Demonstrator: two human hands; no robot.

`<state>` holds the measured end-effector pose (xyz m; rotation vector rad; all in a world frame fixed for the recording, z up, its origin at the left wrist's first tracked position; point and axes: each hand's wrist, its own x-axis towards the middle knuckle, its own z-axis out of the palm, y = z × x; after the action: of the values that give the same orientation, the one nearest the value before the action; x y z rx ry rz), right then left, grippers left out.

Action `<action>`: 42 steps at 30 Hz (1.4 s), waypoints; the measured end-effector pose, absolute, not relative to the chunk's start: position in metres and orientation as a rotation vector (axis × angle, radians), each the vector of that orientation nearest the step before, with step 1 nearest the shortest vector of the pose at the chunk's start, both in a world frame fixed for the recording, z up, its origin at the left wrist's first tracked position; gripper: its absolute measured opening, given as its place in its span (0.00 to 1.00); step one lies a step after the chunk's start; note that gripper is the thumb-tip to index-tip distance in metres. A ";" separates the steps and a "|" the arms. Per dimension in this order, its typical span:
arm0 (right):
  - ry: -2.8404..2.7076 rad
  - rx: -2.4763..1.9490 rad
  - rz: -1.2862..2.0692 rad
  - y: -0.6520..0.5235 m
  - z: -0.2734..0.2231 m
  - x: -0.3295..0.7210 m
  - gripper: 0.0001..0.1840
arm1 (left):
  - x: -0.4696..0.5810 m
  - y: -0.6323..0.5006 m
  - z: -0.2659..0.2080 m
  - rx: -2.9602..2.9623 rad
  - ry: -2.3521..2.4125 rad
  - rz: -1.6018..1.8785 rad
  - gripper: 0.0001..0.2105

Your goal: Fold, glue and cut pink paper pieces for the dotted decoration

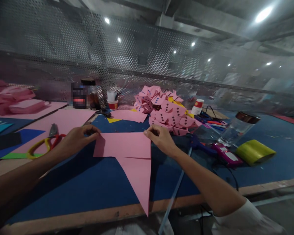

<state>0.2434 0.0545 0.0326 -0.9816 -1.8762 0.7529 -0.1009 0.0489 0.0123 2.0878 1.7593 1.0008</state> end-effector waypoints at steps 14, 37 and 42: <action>-1.872 -0.995 0.752 0.056 0.031 0.245 0.16 | -0.101 0.049 0.012 2.051 1.734 0.999 0.12; -1.862 -0.992 0.755 0.057 0.031 0.246 0.16 | -0.100 0.049 0.016 2.044 1.715 1.002 0.13; -1.852 -1.001 0.763 0.057 0.031 0.246 0.16 | -0.099 0.048 0.019 1.977 1.692 1.019 0.12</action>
<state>0.2460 0.0575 0.0310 -1.0012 -1.8520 0.7634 -0.0990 0.0481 0.0185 1.9767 1.6924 1.0195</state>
